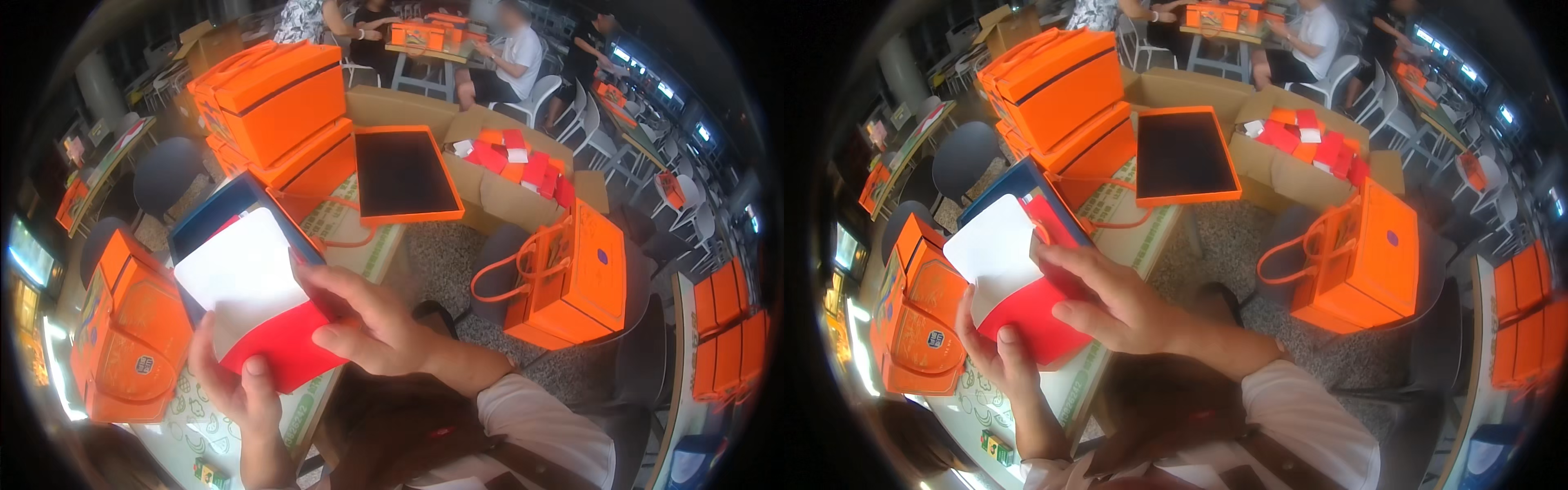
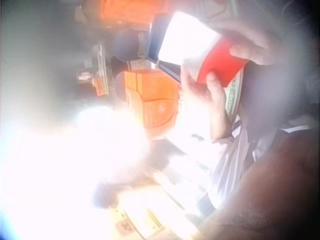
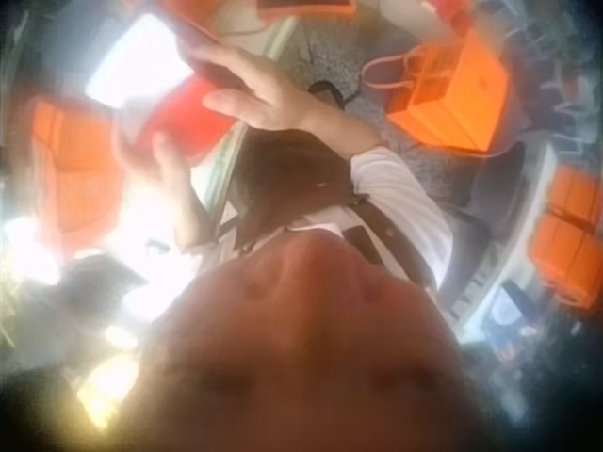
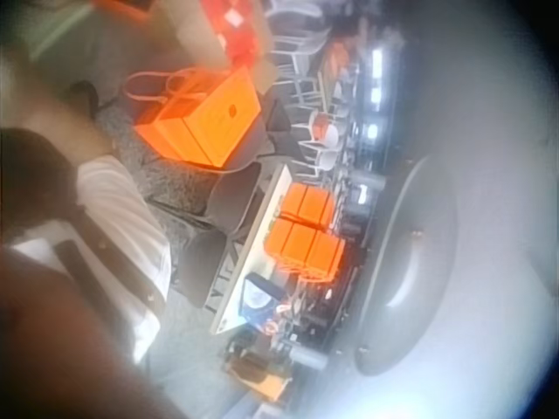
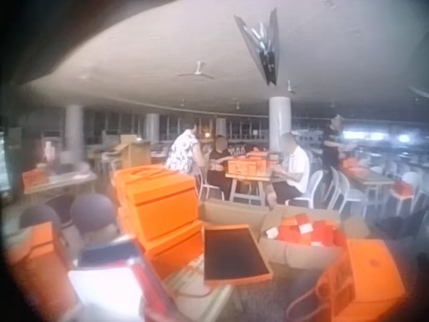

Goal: The person assembles small red boxes by folding flaps and tucking them into slots. The person then places the assembled red boxes into larger orange boxes on the table.

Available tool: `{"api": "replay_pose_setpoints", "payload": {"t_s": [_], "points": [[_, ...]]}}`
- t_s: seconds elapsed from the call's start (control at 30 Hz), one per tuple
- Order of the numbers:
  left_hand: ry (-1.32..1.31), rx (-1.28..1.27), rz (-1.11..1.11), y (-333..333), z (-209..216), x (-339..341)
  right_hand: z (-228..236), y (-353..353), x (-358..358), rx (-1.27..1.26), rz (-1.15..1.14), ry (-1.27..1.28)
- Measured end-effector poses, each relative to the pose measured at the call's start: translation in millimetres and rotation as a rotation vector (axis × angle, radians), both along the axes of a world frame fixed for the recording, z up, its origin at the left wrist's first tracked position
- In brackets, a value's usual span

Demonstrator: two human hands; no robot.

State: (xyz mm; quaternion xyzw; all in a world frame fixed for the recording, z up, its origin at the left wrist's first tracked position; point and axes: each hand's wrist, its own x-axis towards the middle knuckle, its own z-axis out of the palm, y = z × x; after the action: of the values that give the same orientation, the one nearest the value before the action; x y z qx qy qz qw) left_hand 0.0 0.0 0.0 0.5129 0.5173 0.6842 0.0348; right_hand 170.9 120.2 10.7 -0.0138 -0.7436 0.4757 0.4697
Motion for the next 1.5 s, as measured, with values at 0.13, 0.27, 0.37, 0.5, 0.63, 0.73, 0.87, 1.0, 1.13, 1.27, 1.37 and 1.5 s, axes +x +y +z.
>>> {"api": "replay_pose_setpoints", "payload": {"t_s": [0.13,0.27,0.37,0.5,0.63,0.73,0.87,1.0,1.13,1.27,1.37,1.5], "points": [[0.004,-0.013,-0.008,-3,-6,-1,-2,-1,1,0.012,-0.033,-0.015],[0.044,-0.011,0.004,0,-9,-8,-4,4,-1,0.008,-0.006,-0.015],[-0.037,-0.030,-0.014,-1,-6,-6,-1,4,-4,0.072,-0.040,-0.027],[0.004,-0.018,-0.007,-1,-7,-11,-2,2,-8,0.005,-0.029,0.008],[0.062,-0.003,0.004,0,-9,-11,-2,1,-6,-0.042,-0.031,-0.009],[0.085,-0.012,0.009,0,-11,-11,0,0,-2,-0.033,-0.055,-0.025],[0.106,-0.029,0.043,1,-11,-8,-1,0,-2,0.020,-0.105,0.003],[0.105,-0.050,-0.023,-4,-9,-13,-4,0,-9,0.064,-0.135,-0.001],[0.213,-0.074,-0.015,6,-1,-3,-8,1,1,-0.014,-0.149,0.000],[0.134,-0.074,-0.101,5,5,-2,-6,4,-2,0.000,-0.104,-0.026],[0.109,-0.075,-0.128,5,3,-6,-1,3,0,0.000,-0.083,-0.058],[0.028,-0.140,-0.164,1,2,-9,4,3,4,0.031,-0.085,-0.076]]}}
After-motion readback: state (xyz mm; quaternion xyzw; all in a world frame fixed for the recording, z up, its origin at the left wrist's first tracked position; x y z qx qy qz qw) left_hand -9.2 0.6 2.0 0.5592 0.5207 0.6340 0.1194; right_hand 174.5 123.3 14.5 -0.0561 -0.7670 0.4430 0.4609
